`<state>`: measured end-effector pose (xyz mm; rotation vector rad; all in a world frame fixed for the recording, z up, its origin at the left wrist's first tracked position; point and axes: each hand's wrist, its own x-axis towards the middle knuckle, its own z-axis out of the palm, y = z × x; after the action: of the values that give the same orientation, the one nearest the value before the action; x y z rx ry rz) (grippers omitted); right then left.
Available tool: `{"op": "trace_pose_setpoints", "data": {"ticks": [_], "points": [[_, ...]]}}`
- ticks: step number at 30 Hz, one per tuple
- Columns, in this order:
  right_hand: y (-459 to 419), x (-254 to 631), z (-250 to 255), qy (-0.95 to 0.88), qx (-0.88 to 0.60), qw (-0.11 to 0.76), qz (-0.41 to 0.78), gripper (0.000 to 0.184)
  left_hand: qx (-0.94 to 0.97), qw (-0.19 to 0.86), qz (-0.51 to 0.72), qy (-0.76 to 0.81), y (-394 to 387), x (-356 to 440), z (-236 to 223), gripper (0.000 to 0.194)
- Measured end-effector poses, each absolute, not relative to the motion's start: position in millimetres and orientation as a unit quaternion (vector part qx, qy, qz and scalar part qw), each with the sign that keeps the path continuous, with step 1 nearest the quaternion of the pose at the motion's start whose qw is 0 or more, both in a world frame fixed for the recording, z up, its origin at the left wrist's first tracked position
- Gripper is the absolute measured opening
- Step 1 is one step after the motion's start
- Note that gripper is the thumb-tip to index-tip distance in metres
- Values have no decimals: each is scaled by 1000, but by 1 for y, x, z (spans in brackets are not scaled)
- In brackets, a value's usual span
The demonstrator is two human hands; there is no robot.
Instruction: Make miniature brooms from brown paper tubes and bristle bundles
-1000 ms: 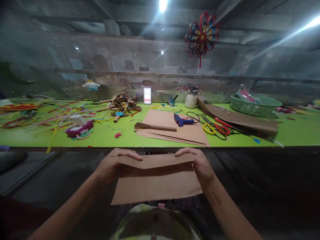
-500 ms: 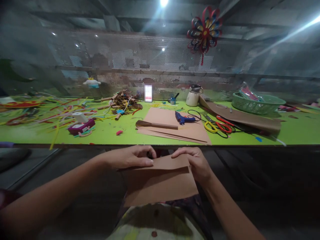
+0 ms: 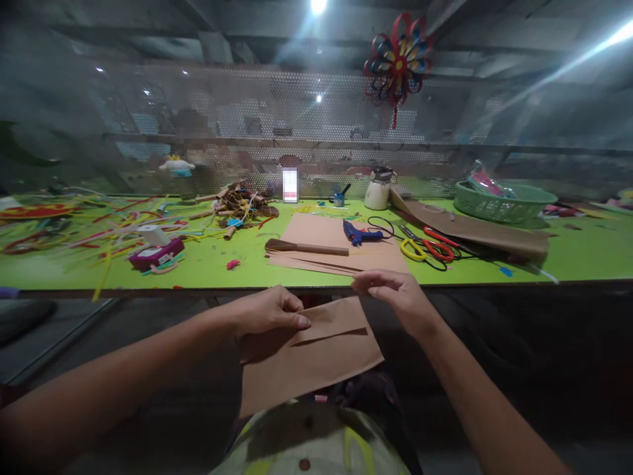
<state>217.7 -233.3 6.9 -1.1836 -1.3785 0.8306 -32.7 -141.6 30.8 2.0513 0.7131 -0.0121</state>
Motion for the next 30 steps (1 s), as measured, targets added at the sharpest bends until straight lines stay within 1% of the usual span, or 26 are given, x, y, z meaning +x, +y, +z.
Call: {"op": "trace_pose_setpoints", "data": {"ticks": [2, 4, 6, 8, 10, 17, 20, 24, 27, 30], "points": [[-232, 211, 24, -685, -500, 455, 272, 20, 848, 448, -6, 282, -141, -29, 30, 46], [-230, 197, 39, -774, -494, 336, 211, 21, 858, 436, -6, 273, -142, -25, 31, 45], [-226, 182, 49, -824, -491, 228, 168, 20, 864, 427, -7, 267, -143, -21, 31, 44], [-221, 171, 52, -839, -495, 175, 146, 21, 870, 417, -8, 264, -144, -19, 32, 43], [-215, 167, 51, -836, -500, 163, 156, 23, 875, 407, -6, 262, -145, -19, 34, 44], [-198, 175, 54, -820, -489, 141, 263, 25, 872, 411, 11, 265, -148, -23, 46, 48], [-192, 176, 54, -822, -478, 134, 279, 25, 880, 397, 26, 260, -146, -22, 49, 48], [-184, 181, 55, -834, -455, 112, 291, 30, 894, 373, 18, 248, -140, -22, 46, 43], [-180, 186, 57, -830, -454, 97, 308, 35, 894, 372, 13, 249, -136, -22, 42, 42], [-178, 190, 59, -819, -461, 100, 326, 36, 889, 383, 10, 251, -133, -22, 40, 44]]}}
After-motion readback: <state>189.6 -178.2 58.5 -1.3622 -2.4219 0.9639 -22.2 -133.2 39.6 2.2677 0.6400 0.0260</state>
